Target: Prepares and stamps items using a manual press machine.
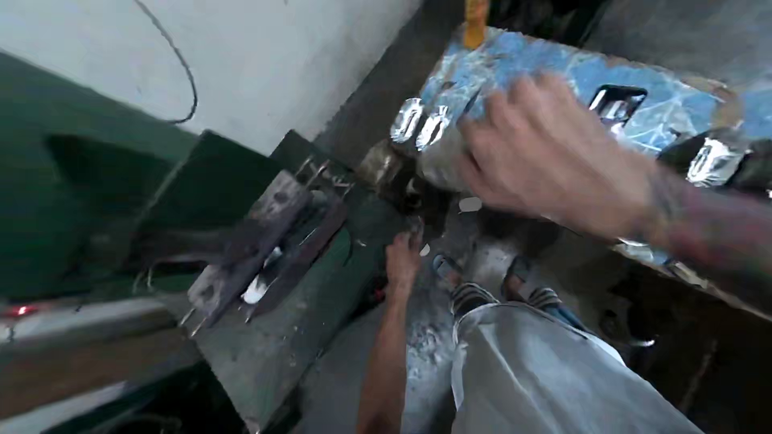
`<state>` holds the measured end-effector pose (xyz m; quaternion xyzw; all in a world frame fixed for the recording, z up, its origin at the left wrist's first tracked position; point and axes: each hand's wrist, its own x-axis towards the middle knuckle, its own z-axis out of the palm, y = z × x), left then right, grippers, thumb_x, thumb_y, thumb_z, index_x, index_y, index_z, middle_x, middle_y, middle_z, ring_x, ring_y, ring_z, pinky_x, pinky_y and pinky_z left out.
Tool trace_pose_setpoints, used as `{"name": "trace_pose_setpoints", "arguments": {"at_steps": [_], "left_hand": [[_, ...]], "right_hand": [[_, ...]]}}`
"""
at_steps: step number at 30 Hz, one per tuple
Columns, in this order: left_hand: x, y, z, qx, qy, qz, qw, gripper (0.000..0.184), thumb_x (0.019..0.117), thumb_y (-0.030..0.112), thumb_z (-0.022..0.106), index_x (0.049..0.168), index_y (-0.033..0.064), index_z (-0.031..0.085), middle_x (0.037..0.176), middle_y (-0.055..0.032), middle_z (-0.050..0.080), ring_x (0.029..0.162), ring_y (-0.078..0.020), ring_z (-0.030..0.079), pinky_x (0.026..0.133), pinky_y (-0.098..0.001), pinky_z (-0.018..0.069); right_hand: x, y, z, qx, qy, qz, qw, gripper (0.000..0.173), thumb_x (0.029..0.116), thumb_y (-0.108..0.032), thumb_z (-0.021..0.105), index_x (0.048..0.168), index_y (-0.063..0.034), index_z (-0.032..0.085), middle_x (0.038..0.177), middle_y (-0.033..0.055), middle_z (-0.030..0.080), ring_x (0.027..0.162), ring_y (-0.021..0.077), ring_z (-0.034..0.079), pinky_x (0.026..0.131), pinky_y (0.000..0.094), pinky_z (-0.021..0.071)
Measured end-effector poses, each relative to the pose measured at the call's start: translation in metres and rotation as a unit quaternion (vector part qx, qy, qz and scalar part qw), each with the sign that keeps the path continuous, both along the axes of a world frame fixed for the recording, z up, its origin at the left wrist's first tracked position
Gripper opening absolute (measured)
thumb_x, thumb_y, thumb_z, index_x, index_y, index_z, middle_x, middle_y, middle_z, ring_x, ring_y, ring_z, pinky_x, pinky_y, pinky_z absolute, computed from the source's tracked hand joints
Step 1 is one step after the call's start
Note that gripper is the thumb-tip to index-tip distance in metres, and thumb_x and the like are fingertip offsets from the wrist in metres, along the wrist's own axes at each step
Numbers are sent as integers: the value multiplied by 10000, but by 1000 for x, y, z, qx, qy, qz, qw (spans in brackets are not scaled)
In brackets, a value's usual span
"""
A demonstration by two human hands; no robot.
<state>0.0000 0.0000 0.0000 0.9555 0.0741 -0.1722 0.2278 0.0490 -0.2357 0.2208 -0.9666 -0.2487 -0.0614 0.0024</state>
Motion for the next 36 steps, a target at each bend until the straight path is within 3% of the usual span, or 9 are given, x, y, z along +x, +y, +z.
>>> {"name": "trace_pose_setpoints", "arguments": {"at_steps": [5, 9, 13, 18, 22, 24, 27, 31, 36], "left_hand": [[139, -106, 33, 4, -69, -159, 985, 358, 1051, 242, 577, 1260, -29, 680, 1281, -255, 655, 1227, -401, 622, 1077, -559, 473], [204, -158, 4, 100, 16, -212, 972, 421, 1004, 304, 658, 1178, -79, 672, 1296, -312, 605, 1244, -443, 593, 1050, -581, 483], [211, -161, -24, 140, 35, -213, 966, 413, 1015, 316, 644, 1226, -36, 680, 1320, -287, 602, 1227, -426, 608, 1045, -566, 496], [189, -146, -54, 115, -142, -200, 963, 498, 1058, 193, 543, 1548, 137, 472, 1132, -258, 717, 1050, -447, 695, 925, -586, 535], [181, -151, -26, 94, -93, -271, 954, 716, 1044, 316, 593, 1601, 9, 264, 1506, -336, 440, 1379, -513, 459, 1128, -639, 383], [163, -172, -5, 28, -106, -382, 918, 600, 1055, 314, 576, 1520, -32, 424, 1603, -275, 354, 1449, -470, 395, 1176, -615, 344], [134, -226, -8, -82, -125, -555, 818, 431, 1003, 330, 653, 1278, -2, 681, 1452, -217, 564, 1388, -402, 500, 1154, -538, 412], [119, -259, -27, -11, -27, -631, 776, 474, 951, 307, 727, 1257, -47, 647, 1374, -299, 571, 1427, -483, 413, 1193, -559, 349], [164, -253, -5, -135, 63, -667, 730, 262, 1013, 287, 647, 1092, 94, 806, 1241, -83, 744, 1340, -328, 590, 1165, -525, 416]], "right_hand": [[-123, -112, -143, -33, 271, -259, 927, 771, 1063, -591, 274, 1357, 60, 562, 901, 301, 690, 806, 518, 701, 646, 624, 548], [-167, -178, -290, 40, 455, -440, 773, 826, 1063, -619, 201, 1156, 39, 692, 1136, 323, 698, 1115, 529, 662, 883, 695, 504], [-198, -210, -367, 45, 469, -474, 744, 778, 1054, -582, 244, 1073, 28, 726, 1122, 318, 708, 1121, 524, 663, 892, 697, 504], [-192, -207, -366, 67, 488, -452, 744, 694, 1072, -529, 275, 1172, 5, 707, 1142, 328, 698, 1120, 551, 651, 883, 722, 496], [-161, -197, -297, 183, 512, -416, 729, 409, 1073, -305, 496, 1341, -35, 646, 1245, 310, 661, 1174, 523, 623, 968, 705, 470], [-146, -182, -244, 265, 364, -378, 809, 318, 1037, -210, 568, 1286, -68, 706, 1129, 245, 728, 1029, 469, 701, 880, 673, 533], [-118, -179, -223, 266, 137, -348, 889, 321, 967, -188, 679, 1256, -52, 715, 1104, 218, 718, 973, 422, 712, 789, 591, 583], [-92, -220, -239, 229, 278, -277, 891, 408, 893, -223, 782, 1256, -60, 690, 1211, 225, 647, 1148, 432, 615, 934, 579, 528], [-65, -273, -245, 350, 356, -151, 853, 399, 849, -299, 848, 1152, -50, 780, 1011, 153, 749, 929, 298, 712, 901, 525, 548]]}}
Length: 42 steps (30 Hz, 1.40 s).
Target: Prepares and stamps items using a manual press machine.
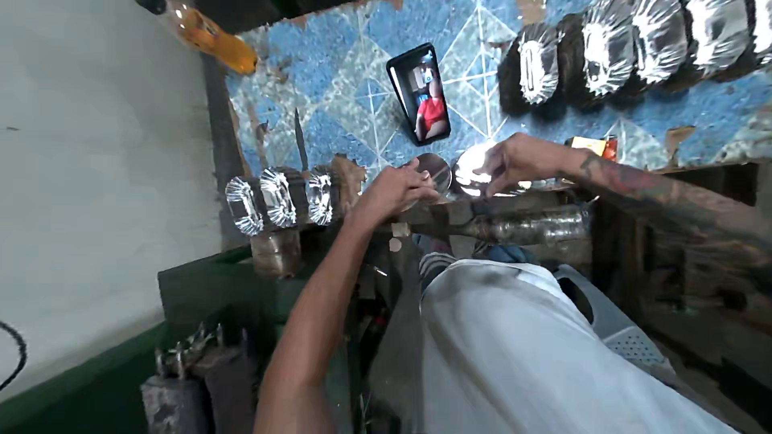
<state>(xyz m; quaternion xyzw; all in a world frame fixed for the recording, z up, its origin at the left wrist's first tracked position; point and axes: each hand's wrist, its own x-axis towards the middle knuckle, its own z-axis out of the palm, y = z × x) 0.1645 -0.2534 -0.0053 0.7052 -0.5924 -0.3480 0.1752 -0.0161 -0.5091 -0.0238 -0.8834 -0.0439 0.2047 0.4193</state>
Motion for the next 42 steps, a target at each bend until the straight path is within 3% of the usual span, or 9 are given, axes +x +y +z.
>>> {"name": "trace_pose_setpoints", "arguments": {"at_steps": [6, 10, 13, 17, 23, 26, 30, 36, 42], "left_hand": [[-43, -7, -14, 42, -162, 22, 986, 450, 973, 157, 653, 1407, 52, 603, 1339, -308, 600, 1313, -502, 537, 1073, -596, 464], [-69, 12, -23, -61, -225, 100, 967, 430, 964, 31, 638, 1392, -8, 604, 1396, -257, 601, 1385, -449, 503, 1162, -552, 404], [-106, 34, 26, -166, -47, 308, 936, 269, 1033, 68, 556, 1252, -2, 696, 1151, -97, 751, 1059, -176, 723, 925, -357, 581], [-156, 49, 32, -197, 400, 507, 737, 226, 1044, 71, 511, 1218, -52, 585, 979, -54, 733, 886, -116, 728, 836, -338, 626], [-201, 52, 42, -174, 611, 524, 567, 233, 968, 229, 693, 1163, 102, 686, 942, 51, 769, 872, -72, 738, 812, -300, 623], [-203, 46, -40, -100, 583, 478, 650, 332, 1029, 122, 499, 1320, -36, 517, 1104, -50, 704, 992, -125, 692, 893, -346, 587], [-202, 1, -128, 112, 154, 230, 954, 426, 1016, 183, 587, 1423, 61, 602, 1460, -140, 581, 1383, -269, 521, 1180, -445, 400], [-225, -92, -132, 209, 223, 211, 928, 600, 1098, 488, 368, 1240, -2, 684, 1318, -218, 656, 1283, -357, 600, 1099, -584, 439], [-182, 15, 1, -5, 65, 360, 931, 432, 1095, 329, 416, 1180, 45, 729, 1244, -100, 717, 1287, -228, 599, 1216, -445, 308]], "right_hand": [[-16, 27, 1, -83, -8, -20, 996, 290, 936, -216, 743, 1183, -64, 752, 1094, 193, 693, 1023, 368, 676, 908, 554, 548], [-49, 68, -16, -208, -138, -124, 960, 423, 935, -172, 717, 1328, -37, 638, 1257, 256, 620, 1129, 463, 627, 848, 600, 544], [-63, 90, 24, -134, -226, -272, 926, 353, 985, -97, 523, 1287, 35, 648, 1190, 216, 692, 1074, 381, 677, 874, 539, 564], [-77, 140, 75, 189, -167, -474, 844, 286, 1068, -176, 407, 1193, -16, 609, 897, -48, 672, 806, -31, 654, 756, 204, 584], [-99, 133, 77, 541, 60, -343, 765, 187, 952, -78, 637, 1091, -147, 741, 946, -41, 777, 826, 53, 732, 761, 266, 630], [-108, 123, 33, 420, 95, -361, 827, 139, 973, -66, 600, 1019, -75, 731, 876, -13, 747, 780, 67, 705, 740, 286, 615], [-149, 99, -6, 26, 182, -164, 969, 246, 1010, -148, 566, 1137, -51, 753, 960, 161, 744, 880, 296, 715, 842, 530, 560], [-195, 117, 23, -23, 261, 46, 964, 288, 986, -120, 619, 1242, -125, 751, 1035, 203, 763, 961, 419, 730, 875, 636, 548], [-164, 128, 43, -97, 183, 143, 968, 399, 998, -138, 601, 1389, -193, 658, 997, 256, 748, 900, 502, 719, 797, 712, 539]]}}
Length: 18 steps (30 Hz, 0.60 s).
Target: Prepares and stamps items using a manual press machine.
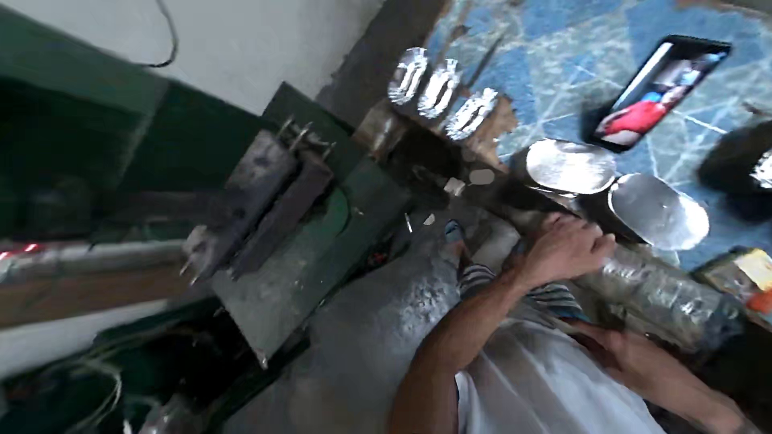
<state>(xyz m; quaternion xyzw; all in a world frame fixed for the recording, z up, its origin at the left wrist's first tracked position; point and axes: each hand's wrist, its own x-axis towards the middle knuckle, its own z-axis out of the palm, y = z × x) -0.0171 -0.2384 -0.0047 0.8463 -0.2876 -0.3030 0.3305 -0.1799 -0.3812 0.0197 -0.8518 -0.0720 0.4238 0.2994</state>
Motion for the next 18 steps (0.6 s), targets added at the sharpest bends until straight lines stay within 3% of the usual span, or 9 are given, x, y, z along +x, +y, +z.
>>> {"name": "trace_pose_setpoints", "arguments": {"at_steps": [2, 5, 9, 11, 13, 14, 16, 17, 18], "left_hand": [[9, 50, 35, -101, -81, 137, 982, 380, 1088, 253, 443, 1273, 47, 703, 1366, -82, 668, 1403, -240, 509, 1261, -467, 249], [35, 106, 56, -214, -186, 306, 909, 548, 1104, 297, 240, 1412, -21, 563, 1496, -174, 524, 1461, -282, 407, 1254, -442, 261], [125, 160, 91, -296, -211, 462, 809, 582, 1125, 277, 144, 1437, -37, 521, 1443, -208, 554, 1347, -210, 524, 1157, -375, 406], [155, 184, 110, -317, -196, 489, 788, 558, 1135, 286, 154, 1454, -3, 509, 1465, -178, 537, 1346, -189, 517, 1144, -381, 415], [157, 210, 125, -212, -212, 482, 823, 563, 1141, 315, 163, 1516, 34, 475, 1525, -152, 519, 1424, -196, 474, 1227, -415, 310], [146, 225, 131, -110, -225, 477, 842, 555, 1140, 334, 202, 1487, 45, 526, 1472, -141, 584, 1404, -219, 509, 1243, -493, 248], [115, 267, 126, 67, -206, 474, 853, 539, 1117, 432, 328, 1202, 64, 713, 1162, -120, 736, 1184, -259, 648, 1161, -619, 258], [103, 297, 111, 133, -172, 479, 850, 532, 1097, 471, 388, 1164, 72, 733, 1126, -130, 743, 1158, -290, 661, 1141, -650, 275], [92, 329, 89, 182, -149, 493, 838, 515, 1078, 481, 447, 1230, 69, 716, 1194, -160, 727, 1213, -336, 640, 1149, -686, 255]], "right_hand": [[27, 18, 10, 15, -119, 18, 993, 387, 949, -86, 637, 1325, -150, 700, 915, 243, 746, 801, 485, 723, 714, 697, 558], [80, 56, 20, 86, -293, 30, 952, 413, 899, -55, 601, 1286, -136, 717, 822, 171, 730, 603, 385, 691, 545, 600, 558], [119, 110, 33, 138, -322, 68, 934, 452, 927, -40, 567, 1344, -163, 691, 813, 187, 728, 610, 398, 685, 551, 598, 540], [128, 135, 35, 132, -291, 96, 943, 403, 980, -90, 561, 1350, -182, 689, 842, 188, 736, 667, 405, 702, 601, 617, 553], [137, 159, 34, 112, -259, 117, 952, 392, 990, -110, 563, 1355, -187, 685, 861, 198, 739, 715, 425, 710, 644, 637, 554], [141, 170, 32, 101, -247, 124, 956, 396, 988, -107, 572, 1359, -188, 683, 869, 209, 741, 733, 442, 713, 660, 649, 551], [151, 190, 27, 85, -237, 150, 956, 388, 976, -101, 590, 1342, -179, 691, 877, 224, 742, 755, 466, 717, 665, 662, 550], [156, 203, 26, 68, -218, 170, 958, 380, 986, -104, 585, 1345, -173, 685, 906, 236, 743, 797, 482, 718, 693, 669, 548], [163, 217, 27, 44, -191, 198, 960, 378, 1005, -121, 571, 1366, -179, 668, 958, 246, 742, 859, 493, 715, 737, 673, 545]]}}
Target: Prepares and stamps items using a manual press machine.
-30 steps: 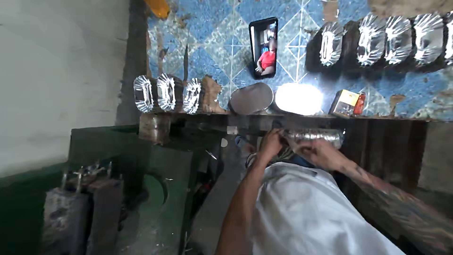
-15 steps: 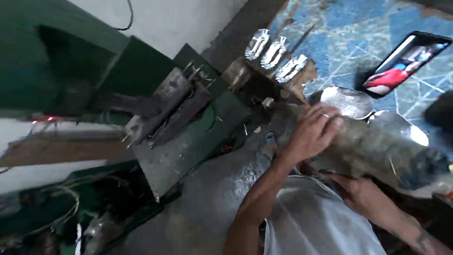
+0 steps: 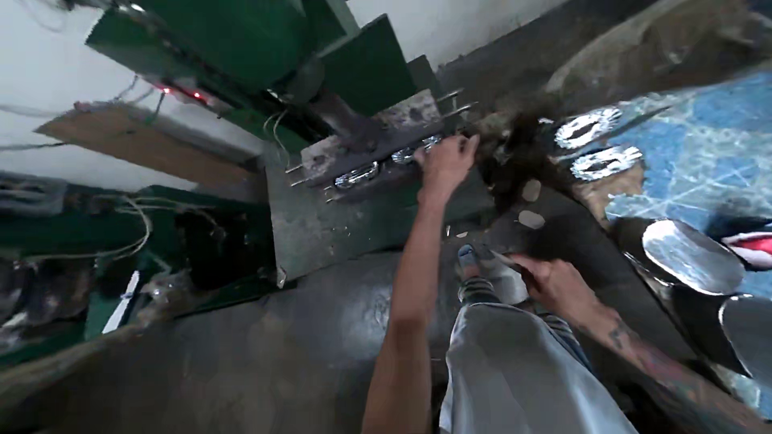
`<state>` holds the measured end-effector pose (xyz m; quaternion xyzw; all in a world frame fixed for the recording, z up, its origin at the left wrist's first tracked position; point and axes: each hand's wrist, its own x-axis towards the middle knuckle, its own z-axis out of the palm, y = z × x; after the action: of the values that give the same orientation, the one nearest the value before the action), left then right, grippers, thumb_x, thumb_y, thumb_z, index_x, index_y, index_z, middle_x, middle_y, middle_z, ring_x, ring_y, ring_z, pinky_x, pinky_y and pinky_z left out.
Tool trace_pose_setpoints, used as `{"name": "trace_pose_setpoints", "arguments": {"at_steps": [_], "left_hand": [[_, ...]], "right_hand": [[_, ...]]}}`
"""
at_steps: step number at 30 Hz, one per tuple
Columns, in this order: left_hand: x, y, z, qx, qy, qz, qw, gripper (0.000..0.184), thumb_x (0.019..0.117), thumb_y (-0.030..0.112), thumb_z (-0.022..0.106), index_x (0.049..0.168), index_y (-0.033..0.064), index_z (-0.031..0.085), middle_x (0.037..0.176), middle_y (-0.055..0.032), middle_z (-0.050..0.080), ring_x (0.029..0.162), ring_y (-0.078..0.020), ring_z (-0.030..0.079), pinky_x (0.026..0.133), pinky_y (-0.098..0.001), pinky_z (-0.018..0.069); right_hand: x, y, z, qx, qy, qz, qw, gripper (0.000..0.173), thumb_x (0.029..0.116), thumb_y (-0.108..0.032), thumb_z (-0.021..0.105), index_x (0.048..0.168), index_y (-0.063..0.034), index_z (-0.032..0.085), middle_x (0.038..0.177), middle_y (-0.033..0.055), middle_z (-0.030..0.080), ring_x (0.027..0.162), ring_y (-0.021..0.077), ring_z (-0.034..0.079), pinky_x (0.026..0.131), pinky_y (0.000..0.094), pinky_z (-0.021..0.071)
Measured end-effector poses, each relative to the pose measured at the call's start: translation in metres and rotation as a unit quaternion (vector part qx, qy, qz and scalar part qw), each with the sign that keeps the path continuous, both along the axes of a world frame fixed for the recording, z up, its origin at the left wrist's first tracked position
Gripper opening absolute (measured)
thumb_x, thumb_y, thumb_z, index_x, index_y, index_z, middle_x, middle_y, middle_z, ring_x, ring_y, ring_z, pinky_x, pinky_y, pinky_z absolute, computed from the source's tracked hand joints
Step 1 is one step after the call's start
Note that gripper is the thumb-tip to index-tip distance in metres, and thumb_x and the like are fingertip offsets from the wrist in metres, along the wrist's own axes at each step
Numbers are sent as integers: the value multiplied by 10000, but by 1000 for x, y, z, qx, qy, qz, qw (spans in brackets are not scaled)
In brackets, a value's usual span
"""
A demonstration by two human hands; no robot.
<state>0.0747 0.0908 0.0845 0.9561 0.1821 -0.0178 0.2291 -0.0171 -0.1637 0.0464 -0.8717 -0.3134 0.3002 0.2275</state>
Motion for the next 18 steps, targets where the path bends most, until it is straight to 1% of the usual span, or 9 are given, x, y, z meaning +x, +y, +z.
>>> {"name": "trace_pose_setpoints", "arguments": {"at_steps": [3, 5, 7, 8, 10, 11, 13, 15, 18], "left_hand": [[-36, 66, -48, 64, 39, 39, 996, 418, 1063, 352, 545, 1398, 112, 620, 1394, -174, 617, 1358, -389, 525, 1176, -730, 174], [-68, 84, -15, 64, 57, 47, 995, 310, 1076, 258, 525, 1284, 103, 696, 1245, -187, 698, 1232, -413, 616, 1108, -758, 263], [-99, 121, 5, 37, 123, 15, 992, 287, 1072, 245, 530, 1219, 89, 721, 1277, -197, 677, 1249, -426, 596, 1069, -757, 324], [-107, 146, -3, 38, 151, -10, 988, 280, 1062, 249, 548, 1202, 93, 734, 1401, -193, 607, 1348, -423, 521, 1098, -743, 315], [-120, 184, -37, 47, 145, -40, 987, 267, 1049, 247, 575, 1194, 99, 743, 1550, -176, 471, 1468, -425, 360, 1164, -740, 153], [-131, 191, -50, 59, 84, -43, 994, 249, 1036, 216, 590, 1171, 82, 751, 1511, -167, 517, 1433, -417, 411, 1162, -728, 172], [-159, 174, -45, 92, -39, -25, 995, 192, 1007, 146, 630, 1114, 41, 748, 1311, -171, 659, 1270, -401, 580, 1121, -731, 273], [-191, 137, -43, 89, -62, -14, 994, 202, 980, 168, 635, 1080, 32, 746, 1140, -155, 721, 1112, -349, 672, 1075, -672, 361], [-228, 69, -66, -116, 84, 0, 990, 420, 995, 221, 609, 1379, 51, 594, 1111, -130, 735, 996, -253, 723, 955, -476, 568]], "right_hand": [[15, 57, 8, -67, -9, 73, 995, 429, 1041, -133, 527, 1457, -211, 595, 1115, 263, 717, 988, 500, 693, 831, 661, 530], [25, 97, 4, 35, -163, 94, 982, 449, 969, -30, 606, 1385, -189, 661, 1097, 273, 715, 899, 493, 714, 727, 627, 568], [55, 137, -9, 148, -294, 125, 936, 453, 913, 3, 693, 1325, -186, 689, 1138, 274, 701, 941, 484, 715, 717, 586, 591], [75, 157, -16, 169, -320, 149, 920, 477, 912, 9, 699, 1347, -183, 667, 1217, 282, 675, 1035, 498, 690, 789, 597, 586], [111, 193, -36, 164, -362, 177, 900, 474, 926, 6, 687, 1358, -186, 651, 1262, 281, 647, 1123, 510, 647, 873, 604, 567], [117, 205, -37, 135, -353, 179, 908, 483, 918, 21, 695, 1358, -174, 655, 1285, 289, 632, 1172, 521, 620, 931, 614, 548], [105, 233, -21, 64, -310, 160, 935, 508, 926, 39, 685, 1397, -141, 617, 1353, 307, 578, 1232, 529, 577, 977, 612, 532], [76, 279, -25, 63, -288, 145, 945, 522, 932, 26, 679, 1423, -122, 586, 1292, 326, 583, 1102, 544, 622, 801, 623, 571], [30, 356, -63, 110, -270, 130, 947, 424, 915, -32, 694, 1333, -61, 631, 1075, 290, 660, 938, 490, 662, 787, 653, 551]]}}
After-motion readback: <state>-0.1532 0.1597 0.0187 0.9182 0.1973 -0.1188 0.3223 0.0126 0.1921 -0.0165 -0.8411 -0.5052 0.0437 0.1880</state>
